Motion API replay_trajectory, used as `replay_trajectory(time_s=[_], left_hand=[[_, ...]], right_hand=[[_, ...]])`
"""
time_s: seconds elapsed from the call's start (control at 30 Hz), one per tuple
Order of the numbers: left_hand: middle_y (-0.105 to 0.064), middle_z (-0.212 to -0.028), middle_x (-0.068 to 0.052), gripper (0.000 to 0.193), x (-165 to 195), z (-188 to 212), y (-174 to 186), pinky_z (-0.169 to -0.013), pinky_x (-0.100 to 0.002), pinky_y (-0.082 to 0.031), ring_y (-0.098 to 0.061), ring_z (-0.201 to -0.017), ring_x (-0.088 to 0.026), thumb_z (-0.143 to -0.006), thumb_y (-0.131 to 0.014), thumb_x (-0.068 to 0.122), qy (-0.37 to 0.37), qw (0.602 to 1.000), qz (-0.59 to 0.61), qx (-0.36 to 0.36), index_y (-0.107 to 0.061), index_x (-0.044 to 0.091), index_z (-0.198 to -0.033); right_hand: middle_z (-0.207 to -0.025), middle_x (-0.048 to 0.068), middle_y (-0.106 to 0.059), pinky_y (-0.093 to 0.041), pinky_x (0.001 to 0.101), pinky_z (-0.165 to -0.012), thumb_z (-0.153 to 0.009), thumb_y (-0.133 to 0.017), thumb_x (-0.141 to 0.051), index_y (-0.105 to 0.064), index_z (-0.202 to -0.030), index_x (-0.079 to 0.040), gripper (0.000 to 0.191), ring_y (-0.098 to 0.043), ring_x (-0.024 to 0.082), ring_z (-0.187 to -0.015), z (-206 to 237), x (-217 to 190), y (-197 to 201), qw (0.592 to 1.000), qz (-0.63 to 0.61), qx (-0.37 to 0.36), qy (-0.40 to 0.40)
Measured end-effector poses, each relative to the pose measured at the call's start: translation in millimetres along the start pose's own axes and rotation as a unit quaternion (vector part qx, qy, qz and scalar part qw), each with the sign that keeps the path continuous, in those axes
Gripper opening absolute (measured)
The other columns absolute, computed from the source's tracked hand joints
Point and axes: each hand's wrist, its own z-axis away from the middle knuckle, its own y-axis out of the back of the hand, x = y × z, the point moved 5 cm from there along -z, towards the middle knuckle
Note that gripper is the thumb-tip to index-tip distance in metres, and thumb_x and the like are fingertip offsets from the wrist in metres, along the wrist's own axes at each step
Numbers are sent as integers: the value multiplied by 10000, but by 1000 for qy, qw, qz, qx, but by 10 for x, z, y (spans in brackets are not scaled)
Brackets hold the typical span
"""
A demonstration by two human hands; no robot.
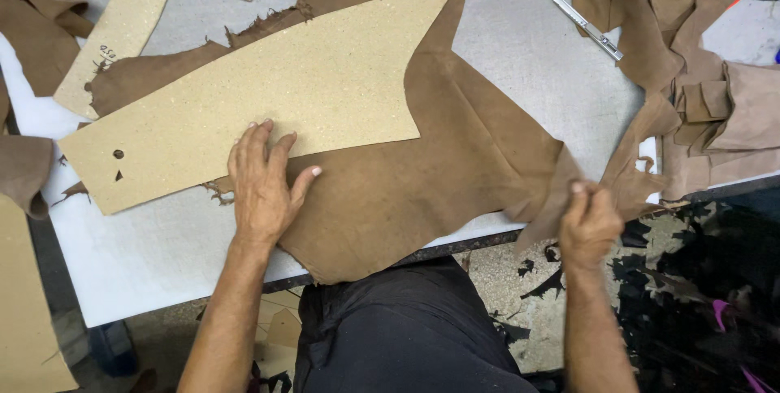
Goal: The person uses a utility knife to cut brown leather pieces on a white worktable. They place cardboard templates on the leather, trace around them, and cut out shapes. The person repeatedly repositions templates and cuts multiple pieces, then stacks the cut leather pieces on the table.
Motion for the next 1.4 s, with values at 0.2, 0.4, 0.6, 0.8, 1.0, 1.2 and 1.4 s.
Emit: replay_trajectory(time_s=[0.2,0.4,0.6,0.8,1.0,1.2,1.4], left_hand=[[-281,-1656,-261,833,25,-139,-162,-1227,-635,-93,-170,-1542,-443,-932,-645,600,61,995,-50,-55,-458,81,-1557],[-266,-1674,-230,867,0,-139,-242,-1239,-621,-69,-154,-1553,-419,-908,-647,630,78,992,-69,-69,-447,107,-1571],[-323,-1649,-224,839,4,-163,-180,-1233,-608,-116,-204,-1537,-411,-890,-664,608,75,991,-86,-76,-476,128,-1551],[-462,-1515,-262,714,-20,-285,-92,-1084,-555,-390,-438,-1361,-455,-979,-562,600,-40,968,-219,-118,-495,116,-1501],[-729,-1272,-157,387,137,-590,557,-738,-345,-628,-754,-987,-264,-1059,-556,79,-241,920,-308,17,-596,109,-1443],[-649,-694,-61,159,-273,-525,2074,-509,-346,-539,-663,-613,-192,-1125,-678,42,-149,918,-302,211,-767,143,-1208],[-761,-1104,-94,326,-1031,371,2941,-727,-238,-611,-734,-910,-144,-1173,-378,-35,-68,926,-252,273,-627,-13,-1381]], right_hand=[[-770,186,-659,-507,464,-656,-1076,-765,-373,-675,-883,-24,410,-626,376,-695,-1166,558,259,976,175,-61,118],[-821,143,-678,-516,414,-716,-1011,-705,-348,-583,-859,-47,358,-654,334,-728,-1517,599,130,965,167,-55,197],[-885,169,-684,-525,446,-704,-1032,-748,-364,-636,-954,-13,376,-664,355,-762,-1683,716,12,971,140,-85,174],[-1121,146,-731,-555,433,-880,-1055,-645,-241,-662,-1178,-4,267,-701,329,-960,-1459,679,106,995,-18,-41,91],[-1188,121,-664,-490,397,-997,-988,-750,-100,-672,-1008,-40,100,-616,282,-1108,-782,207,506,973,63,-3,223],[-1178,133,-712,-512,417,-984,-997,-793,-106,-729,-1017,-22,108,-638,307,-1117,-99,-435,553,990,-30,-39,131],[-1123,113,-711,-540,399,-977,-950,-781,-80,-707,-971,-29,92,-669,283,-1061,343,-937,402,986,-74,-65,131]])
